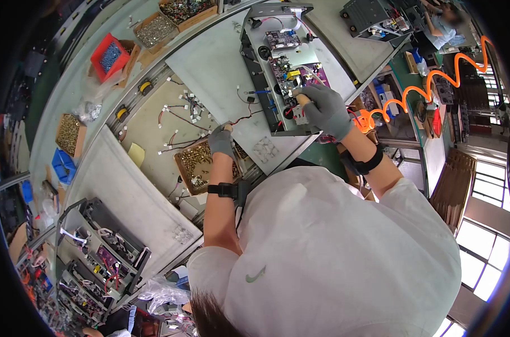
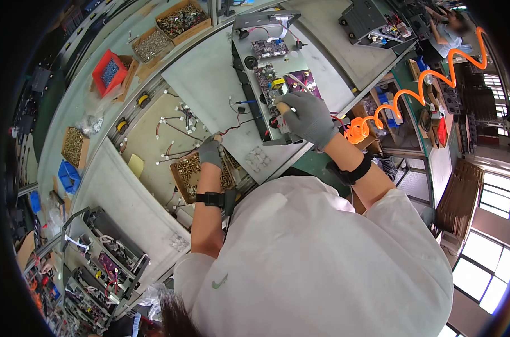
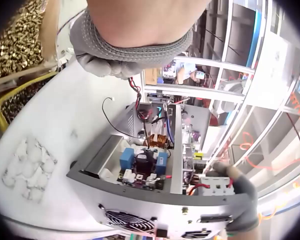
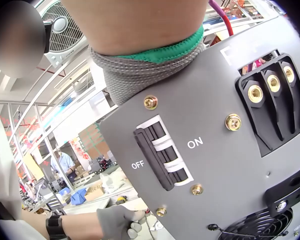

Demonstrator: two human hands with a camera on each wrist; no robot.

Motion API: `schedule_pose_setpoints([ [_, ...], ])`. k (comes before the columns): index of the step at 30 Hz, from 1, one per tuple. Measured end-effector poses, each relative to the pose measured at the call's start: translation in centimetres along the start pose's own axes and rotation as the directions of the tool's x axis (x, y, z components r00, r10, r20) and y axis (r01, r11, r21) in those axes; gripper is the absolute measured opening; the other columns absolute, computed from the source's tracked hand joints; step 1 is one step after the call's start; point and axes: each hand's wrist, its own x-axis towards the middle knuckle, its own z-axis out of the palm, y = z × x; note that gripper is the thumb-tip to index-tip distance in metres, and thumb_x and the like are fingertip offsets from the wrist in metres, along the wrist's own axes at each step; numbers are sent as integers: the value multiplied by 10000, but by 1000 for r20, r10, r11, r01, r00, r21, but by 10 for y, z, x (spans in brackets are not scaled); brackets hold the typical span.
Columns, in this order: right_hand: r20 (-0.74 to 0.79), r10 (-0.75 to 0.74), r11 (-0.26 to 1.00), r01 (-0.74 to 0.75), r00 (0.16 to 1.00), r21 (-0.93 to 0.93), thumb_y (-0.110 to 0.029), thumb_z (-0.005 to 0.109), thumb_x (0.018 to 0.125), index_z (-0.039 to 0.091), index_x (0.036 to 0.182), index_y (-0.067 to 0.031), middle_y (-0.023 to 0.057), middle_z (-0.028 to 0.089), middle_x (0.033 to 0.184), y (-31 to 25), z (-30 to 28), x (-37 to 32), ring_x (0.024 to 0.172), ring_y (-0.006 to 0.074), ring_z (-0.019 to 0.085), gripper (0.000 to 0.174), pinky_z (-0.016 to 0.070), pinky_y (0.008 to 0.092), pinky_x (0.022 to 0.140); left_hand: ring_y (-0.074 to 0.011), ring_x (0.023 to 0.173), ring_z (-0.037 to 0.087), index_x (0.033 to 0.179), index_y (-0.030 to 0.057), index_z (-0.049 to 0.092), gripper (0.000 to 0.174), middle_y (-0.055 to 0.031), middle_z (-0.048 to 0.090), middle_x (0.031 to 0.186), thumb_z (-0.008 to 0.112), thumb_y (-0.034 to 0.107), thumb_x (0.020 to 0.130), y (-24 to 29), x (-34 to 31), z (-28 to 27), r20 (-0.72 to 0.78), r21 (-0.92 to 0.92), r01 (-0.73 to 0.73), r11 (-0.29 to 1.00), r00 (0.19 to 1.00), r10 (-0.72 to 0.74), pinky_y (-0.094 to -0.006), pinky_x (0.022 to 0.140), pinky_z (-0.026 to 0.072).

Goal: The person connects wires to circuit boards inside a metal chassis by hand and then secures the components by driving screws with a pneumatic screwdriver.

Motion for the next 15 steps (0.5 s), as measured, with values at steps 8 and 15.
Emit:
schedule_pose_setpoints([
  [8,-5,-21,1000,21,1000,1,-164,569,782,647,959,-96,95,623,847,-1,-1,-3,763,292,598,205,480,382,684,-111,399,422,768,54,619,158,-28,560,592,616,203,821,2,9,-31,497,267,213,940,805,-324,-250,338,292],
  [15,160,-443,879,462,882,-117,-142,581,721,600,980,-77,92,607,903,-40,24,-40,809,265,603,268,492,368,656,-116,569,486,948,41,559,215,-88,577,851,558,246,883,-10,-67,-39,732,-337,434,836,679,-57,-185,366,307],
])
